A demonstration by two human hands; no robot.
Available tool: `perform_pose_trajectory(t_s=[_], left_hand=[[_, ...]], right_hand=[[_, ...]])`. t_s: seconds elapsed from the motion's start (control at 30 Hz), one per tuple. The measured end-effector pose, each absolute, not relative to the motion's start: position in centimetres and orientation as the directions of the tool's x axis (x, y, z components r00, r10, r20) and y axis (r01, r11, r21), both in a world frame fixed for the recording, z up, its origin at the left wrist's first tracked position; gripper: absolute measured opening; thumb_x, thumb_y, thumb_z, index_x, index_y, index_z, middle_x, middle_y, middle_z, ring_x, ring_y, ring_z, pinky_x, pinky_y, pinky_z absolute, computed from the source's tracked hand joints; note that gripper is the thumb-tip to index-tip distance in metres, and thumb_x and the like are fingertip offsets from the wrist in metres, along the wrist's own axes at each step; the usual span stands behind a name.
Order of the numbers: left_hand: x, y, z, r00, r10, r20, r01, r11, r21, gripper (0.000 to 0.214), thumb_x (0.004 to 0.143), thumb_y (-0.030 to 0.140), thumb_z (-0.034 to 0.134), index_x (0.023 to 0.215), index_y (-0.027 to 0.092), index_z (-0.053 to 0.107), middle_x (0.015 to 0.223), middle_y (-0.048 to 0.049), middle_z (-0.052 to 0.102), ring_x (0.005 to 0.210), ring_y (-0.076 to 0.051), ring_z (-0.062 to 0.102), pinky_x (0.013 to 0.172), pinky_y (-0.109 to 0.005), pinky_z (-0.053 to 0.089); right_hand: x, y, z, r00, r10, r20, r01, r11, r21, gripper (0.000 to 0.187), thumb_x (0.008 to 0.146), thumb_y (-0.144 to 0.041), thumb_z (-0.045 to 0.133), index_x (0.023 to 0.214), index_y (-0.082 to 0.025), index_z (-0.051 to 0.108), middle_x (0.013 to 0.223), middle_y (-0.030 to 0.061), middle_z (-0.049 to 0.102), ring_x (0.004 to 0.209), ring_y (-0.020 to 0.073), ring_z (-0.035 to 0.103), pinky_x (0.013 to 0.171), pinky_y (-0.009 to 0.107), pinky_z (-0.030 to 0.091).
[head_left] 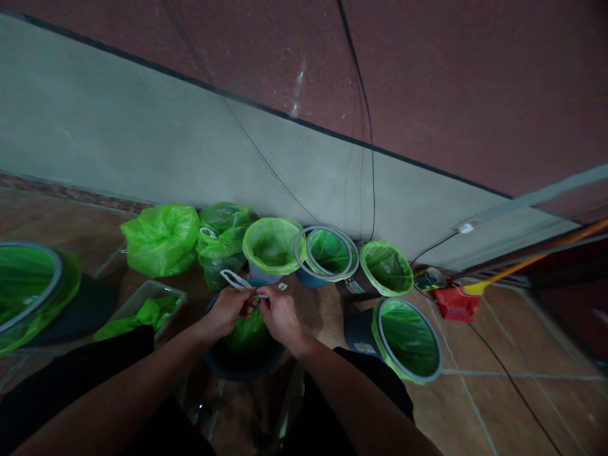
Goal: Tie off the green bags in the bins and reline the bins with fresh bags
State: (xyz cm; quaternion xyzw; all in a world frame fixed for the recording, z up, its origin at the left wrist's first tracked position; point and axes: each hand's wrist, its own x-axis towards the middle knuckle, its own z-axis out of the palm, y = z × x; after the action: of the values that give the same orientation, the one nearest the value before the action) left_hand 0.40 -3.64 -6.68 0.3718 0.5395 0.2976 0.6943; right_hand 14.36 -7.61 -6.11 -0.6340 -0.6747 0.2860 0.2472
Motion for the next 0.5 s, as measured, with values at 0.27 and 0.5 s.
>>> perform_pose_trajectory(t_s=[0.27,0.5], left_hand=[[0.6,-3.2,-6.5,0.192,0.874,-0.447,0.066,0.442,0.894,0.032,0.069,0.045,0.071,0.064,0.015,0.062,0.048,0.0033,0.055,0.041,-0.008,0.046,0.042,-0.022,0.032],[0.3,-2.2,-6.7,0.229,0.883,-0.409,0.202,0.368,0.908,0.032,0.067,0.038,0.072,0.090,0.016,0.067,0.056,0.0015,0.065,0.049,-0.015,0.057,0.046,-0.024,0.037]], right_hand=[[14.8,-7.1,-6.7,-0.111,0.989,-0.098,0.668,0.001,-0.744,0.021,0.090,-0.011,0.051,0.087,-0.020,0.070,0.094,0.0054,0.070,0.090,0.0176,0.063,0.087,0.029,0.047],[15.7,-6.6,-6.9,-0.277,0.820,-0.501,0.130,-0.485,-0.865,0.006,0.080,-0.023,0.069,0.080,-0.018,0.067,0.073,-0.0028,0.062,0.066,0.0102,0.056,0.063,0.022,0.047]])
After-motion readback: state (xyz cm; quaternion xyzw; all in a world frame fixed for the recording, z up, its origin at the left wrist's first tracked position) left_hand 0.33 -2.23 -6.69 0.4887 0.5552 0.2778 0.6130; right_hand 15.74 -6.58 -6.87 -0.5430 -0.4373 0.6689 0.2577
